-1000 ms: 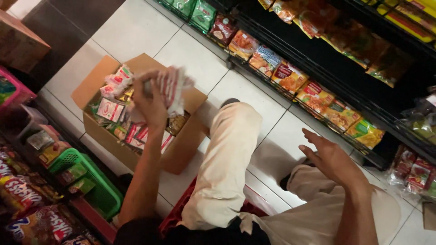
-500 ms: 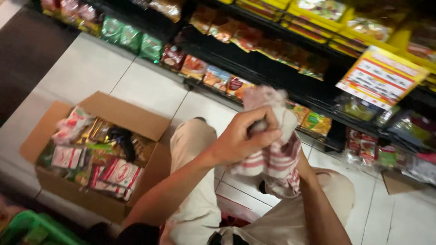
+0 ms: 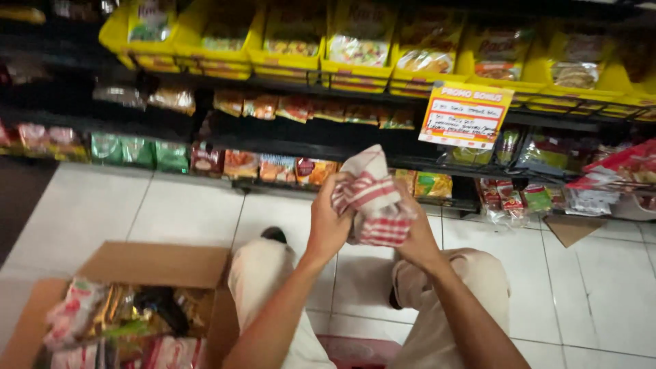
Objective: Wiping shelves with a cloth, folding the cloth, and scanning barcode of seasoning packets to restock shelves.
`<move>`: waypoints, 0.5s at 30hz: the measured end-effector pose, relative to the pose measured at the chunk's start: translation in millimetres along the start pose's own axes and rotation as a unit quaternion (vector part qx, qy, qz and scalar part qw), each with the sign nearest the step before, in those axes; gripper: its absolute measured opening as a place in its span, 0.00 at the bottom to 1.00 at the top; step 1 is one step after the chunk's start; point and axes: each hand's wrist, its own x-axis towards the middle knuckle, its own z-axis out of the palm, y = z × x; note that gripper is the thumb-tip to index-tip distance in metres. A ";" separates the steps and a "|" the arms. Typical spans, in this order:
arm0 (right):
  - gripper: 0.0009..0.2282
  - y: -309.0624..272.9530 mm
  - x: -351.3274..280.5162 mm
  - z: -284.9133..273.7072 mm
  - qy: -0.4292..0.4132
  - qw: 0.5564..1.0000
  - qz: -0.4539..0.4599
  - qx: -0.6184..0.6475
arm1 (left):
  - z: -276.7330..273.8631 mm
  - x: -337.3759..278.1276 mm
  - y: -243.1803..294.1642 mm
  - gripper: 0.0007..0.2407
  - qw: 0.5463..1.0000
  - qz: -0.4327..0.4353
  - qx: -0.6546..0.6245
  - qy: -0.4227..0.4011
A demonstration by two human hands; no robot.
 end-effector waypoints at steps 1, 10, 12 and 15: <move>0.28 -42.6 7.1 6.4 0.049 0.988 -0.100 -0.111 | 2.8 0.2 -7.5 0.19 0.997 -0.024 -0.063 0.025; 0.26 -106.3 17.6 -31.7 -0.013 0.977 -0.151 -0.152 | -13.7 -19.4 -30.4 0.26 0.848 -0.164 -0.450 -0.228; 0.20 -107.8 27.2 -67.8 -0.013 0.981 -0.125 -0.148 | -21.2 -8.0 -3.3 0.29 0.845 -0.141 -0.435 -0.276; 0.20 -146.1 41.9 -135.4 0.100 0.945 -0.043 -0.309 | -29.0 2.5 45.1 0.32 0.925 -0.025 -0.254 -0.283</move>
